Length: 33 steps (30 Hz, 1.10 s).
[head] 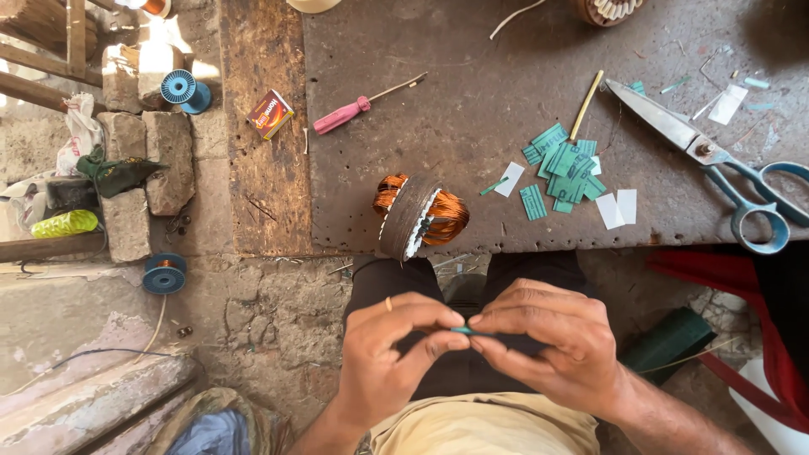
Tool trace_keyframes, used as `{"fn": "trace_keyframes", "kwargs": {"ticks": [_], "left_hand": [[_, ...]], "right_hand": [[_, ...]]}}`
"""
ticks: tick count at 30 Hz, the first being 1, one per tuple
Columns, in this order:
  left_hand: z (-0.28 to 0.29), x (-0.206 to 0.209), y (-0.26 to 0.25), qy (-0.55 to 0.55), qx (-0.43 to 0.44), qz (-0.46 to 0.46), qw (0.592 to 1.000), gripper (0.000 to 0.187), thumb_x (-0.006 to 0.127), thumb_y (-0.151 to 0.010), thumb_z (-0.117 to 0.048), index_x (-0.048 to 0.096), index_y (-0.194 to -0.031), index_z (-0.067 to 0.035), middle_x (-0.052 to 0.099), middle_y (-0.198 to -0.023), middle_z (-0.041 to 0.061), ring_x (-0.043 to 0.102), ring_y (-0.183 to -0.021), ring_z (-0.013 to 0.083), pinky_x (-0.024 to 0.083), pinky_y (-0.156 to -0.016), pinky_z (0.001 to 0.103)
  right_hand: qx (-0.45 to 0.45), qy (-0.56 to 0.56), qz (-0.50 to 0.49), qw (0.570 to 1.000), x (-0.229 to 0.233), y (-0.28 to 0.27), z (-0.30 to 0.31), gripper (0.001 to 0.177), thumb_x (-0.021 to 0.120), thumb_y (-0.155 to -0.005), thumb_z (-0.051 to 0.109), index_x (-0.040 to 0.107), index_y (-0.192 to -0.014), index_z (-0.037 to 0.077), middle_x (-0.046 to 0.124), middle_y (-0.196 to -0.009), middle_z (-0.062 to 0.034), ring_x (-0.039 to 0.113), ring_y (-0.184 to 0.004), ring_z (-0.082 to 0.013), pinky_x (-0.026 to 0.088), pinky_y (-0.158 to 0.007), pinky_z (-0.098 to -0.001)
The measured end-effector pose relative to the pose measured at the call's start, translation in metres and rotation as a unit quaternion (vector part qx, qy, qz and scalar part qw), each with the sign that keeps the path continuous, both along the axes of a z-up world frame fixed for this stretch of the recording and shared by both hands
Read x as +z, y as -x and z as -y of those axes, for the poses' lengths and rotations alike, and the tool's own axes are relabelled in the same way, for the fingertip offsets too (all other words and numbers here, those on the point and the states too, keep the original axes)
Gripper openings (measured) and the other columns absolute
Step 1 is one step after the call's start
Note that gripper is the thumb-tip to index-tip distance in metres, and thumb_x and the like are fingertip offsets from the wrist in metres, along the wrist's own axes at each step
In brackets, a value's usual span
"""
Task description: The person sits at a workbench and hand-winds enameled copper wire around a laminated motor core, looping the wire bundle through and around the core repeatedly. They insert small green insulating paper slips around the wound wire and press the windings into place, continuing to wind and tighten the coil.
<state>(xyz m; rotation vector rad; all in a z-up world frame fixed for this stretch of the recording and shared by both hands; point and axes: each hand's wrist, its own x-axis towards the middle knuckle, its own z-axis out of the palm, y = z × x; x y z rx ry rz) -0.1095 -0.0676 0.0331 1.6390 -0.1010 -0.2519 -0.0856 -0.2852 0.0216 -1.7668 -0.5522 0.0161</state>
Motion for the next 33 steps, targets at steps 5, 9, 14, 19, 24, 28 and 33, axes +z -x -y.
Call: {"fn": "trace_keyframes", "kwargs": {"ticks": [5,9,14,19,24,28,33], "left_hand": [[-0.002,0.016,-0.001,-0.069,-0.001,0.107,0.992,0.013,0.083,-0.087,-0.005,0.073,-0.095,-0.001,0.077,-0.091,0.009,0.077,-0.081,0.0180,0.062,-0.074,0.028],[-0.012,0.027,-0.012,-0.149,0.033,0.134,0.979,0.009,0.082,-0.087,-0.006,0.074,-0.092,-0.004,0.078,-0.088,0.008,0.077,-0.079,0.0169,0.060,-0.072,0.028],[-0.029,0.023,-0.051,-0.184,0.236,0.130,0.945,0.014,0.070,-0.103,-0.016,0.075,-0.111,-0.006,0.080,-0.105,0.009,0.077,-0.090,0.0184,0.061,-0.081,0.027],[-0.019,-0.012,-0.077,-0.286,0.040,0.227,0.930,0.045,0.057,-0.112,-0.034,0.062,-0.145,-0.004,0.060,-0.153,0.017,0.054,-0.149,0.0353,0.045,-0.125,0.044],[-0.020,-0.013,-0.072,-0.238,0.033,0.189,0.952,0.045,0.052,-0.114,-0.038,0.062,-0.142,-0.004,0.063,-0.149,0.015,0.058,-0.148,0.0328,0.049,-0.123,0.043],[-0.023,-0.018,-0.066,-0.242,0.030,0.201,0.949,0.047,0.050,-0.115,-0.040,0.062,-0.142,-0.004,0.062,-0.151,0.015,0.056,-0.150,0.0330,0.047,-0.125,0.043],[-0.022,-0.020,-0.065,-0.223,0.034,0.205,0.952,0.047,0.049,-0.116,-0.040,0.061,-0.143,-0.003,0.061,-0.152,0.015,0.056,-0.150,0.0341,0.046,-0.125,0.042]], "right_hand": [[0.016,-0.041,-0.022,0.999,0.002,-0.001,-0.001,0.019,0.085,-0.080,0.005,0.075,-0.095,0.001,0.077,-0.088,-0.0091,0.078,-0.080,-0.0195,0.063,-0.068,-0.0293],[0.020,-0.086,-0.064,0.994,-0.011,-0.013,-0.005,0.016,0.082,-0.084,0.004,0.076,-0.098,0.000,0.079,-0.090,-0.0102,0.077,-0.080,-0.0182,0.062,-0.070,-0.0298],[-0.075,0.001,-0.072,0.995,-0.035,-0.028,-0.027,0.012,0.081,-0.086,0.005,0.079,-0.098,0.002,0.078,-0.086,-0.0082,0.073,-0.070,-0.0120,0.058,-0.059,-0.0269],[-0.120,0.142,-0.028,0.982,-0.020,-0.039,-0.044,0.015,0.083,-0.082,0.008,0.077,-0.095,0.003,0.071,-0.080,-0.0062,0.064,-0.057,-0.0163,0.050,-0.051,-0.0314],[-0.112,0.159,-0.038,0.980,-0.015,-0.041,-0.043,0.017,0.082,-0.082,0.009,0.077,-0.097,0.004,0.069,-0.079,-0.0059,0.065,-0.058,-0.0195,0.051,-0.052,-0.0336],[-0.101,0.177,-0.051,0.978,-0.019,-0.040,-0.045,0.017,0.082,-0.081,0.009,0.077,-0.096,0.004,0.067,-0.075,-0.0059,0.064,-0.057,-0.0201,0.051,-0.051,-0.0349],[-0.120,0.181,-0.005,0.976,-0.017,-0.038,-0.049,0.017,0.082,-0.082,0.009,0.076,-0.097,0.005,0.066,-0.077,-0.0059,0.066,-0.063,-0.0230,0.052,-0.055,-0.0365]]}}
